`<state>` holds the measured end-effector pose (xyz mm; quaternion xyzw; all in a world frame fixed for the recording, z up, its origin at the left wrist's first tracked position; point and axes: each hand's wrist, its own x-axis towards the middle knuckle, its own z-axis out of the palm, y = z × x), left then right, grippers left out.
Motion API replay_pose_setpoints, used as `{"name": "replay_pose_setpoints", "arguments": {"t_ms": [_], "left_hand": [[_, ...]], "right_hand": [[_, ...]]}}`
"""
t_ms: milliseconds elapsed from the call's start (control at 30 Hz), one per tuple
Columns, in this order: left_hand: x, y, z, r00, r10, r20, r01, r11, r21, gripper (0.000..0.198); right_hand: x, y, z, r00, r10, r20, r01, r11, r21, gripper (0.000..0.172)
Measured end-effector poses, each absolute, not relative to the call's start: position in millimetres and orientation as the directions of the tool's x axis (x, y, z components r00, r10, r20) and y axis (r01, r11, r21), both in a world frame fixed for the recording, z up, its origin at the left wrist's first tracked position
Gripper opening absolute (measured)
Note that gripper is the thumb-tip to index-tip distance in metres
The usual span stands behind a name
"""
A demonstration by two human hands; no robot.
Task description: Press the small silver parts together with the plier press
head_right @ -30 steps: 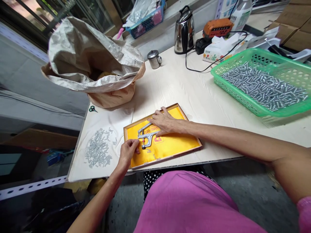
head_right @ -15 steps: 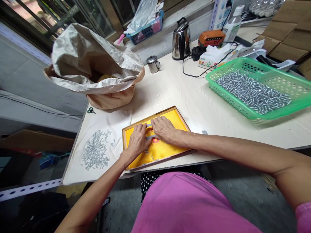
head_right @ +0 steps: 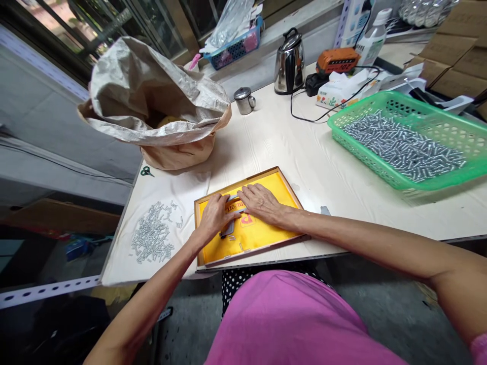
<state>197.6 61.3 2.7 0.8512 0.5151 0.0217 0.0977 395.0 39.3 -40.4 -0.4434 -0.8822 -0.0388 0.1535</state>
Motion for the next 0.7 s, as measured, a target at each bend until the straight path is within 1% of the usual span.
{"name": "replay_pose_setpoints", "arguments": {"t_ms": [33,67,133,167,233,333,367,433,500,533,567,600,633,700], "left_hand": [[194,66,2,0.463,0.885,-0.047,0.865,-0.439,0.241,0.044],[190,71,2,0.46,0.887,-0.04,0.853,-0.429,0.297,0.043],[185,79,2,0.449,0.893,-0.044,0.832,-0.399,0.387,0.031],[185,82,3,0.43,0.901,-0.047,0.831,-0.375,0.411,0.027],[188,84,4,0.346,0.937,-0.044,0.851,-0.294,0.434,0.027],[196,82,10,0.195,0.98,-0.03,0.863,-0.156,0.481,0.026],[198,80,13,0.176,0.984,-0.019,0.846,-0.142,0.513,0.025],[194,79,19,0.181,0.983,0.033,0.793,-0.166,0.587,0.023],[176,79,26,0.171,0.979,0.107,0.756,-0.2,0.623,0.023],[162,80,29,0.138,0.981,0.137,0.771,-0.193,0.606,0.024],[146,81,31,0.091,0.984,0.156,0.81,-0.164,0.563,0.024],[128,81,33,0.028,0.986,0.165,0.865,-0.107,0.49,0.024],[109,81,33,-0.04,0.986,0.163,0.919,-0.028,0.393,0.025],[78,79,30,-0.141,0.986,0.089,0.971,0.12,0.208,0.029]], "right_hand": [[396,38,-40,-0.562,0.755,0.339,0.791,0.61,-0.049,0.027],[397,38,-40,-0.58,0.734,0.353,0.777,0.628,-0.029,0.026],[396,35,-40,-0.636,0.703,0.318,0.741,0.672,-0.002,0.022],[396,34,-41,-0.658,0.695,0.288,0.726,0.688,-0.001,0.021],[393,31,-42,-0.67,0.695,0.259,0.716,0.698,-0.02,0.02],[391,23,-41,-0.643,0.692,0.329,0.715,0.696,-0.066,0.02],[391,19,-40,-0.63,0.689,0.359,0.715,0.695,-0.079,0.021],[397,13,-37,-0.612,0.683,0.398,0.714,0.694,-0.093,0.026],[407,7,-36,-0.595,0.685,0.421,0.725,0.683,-0.087,0.028],[414,5,-36,-0.567,0.695,0.441,0.742,0.664,-0.092,0.028],[421,4,-37,-0.536,0.71,0.456,0.759,0.643,-0.108,0.026],[427,4,-38,-0.506,0.732,0.456,0.777,0.616,-0.126,0.025],[433,4,-40,-0.47,0.747,0.47,0.794,0.59,-0.144,0.024],[442,8,-42,-0.404,0.775,0.487,0.825,0.539,-0.173,0.023]]}}
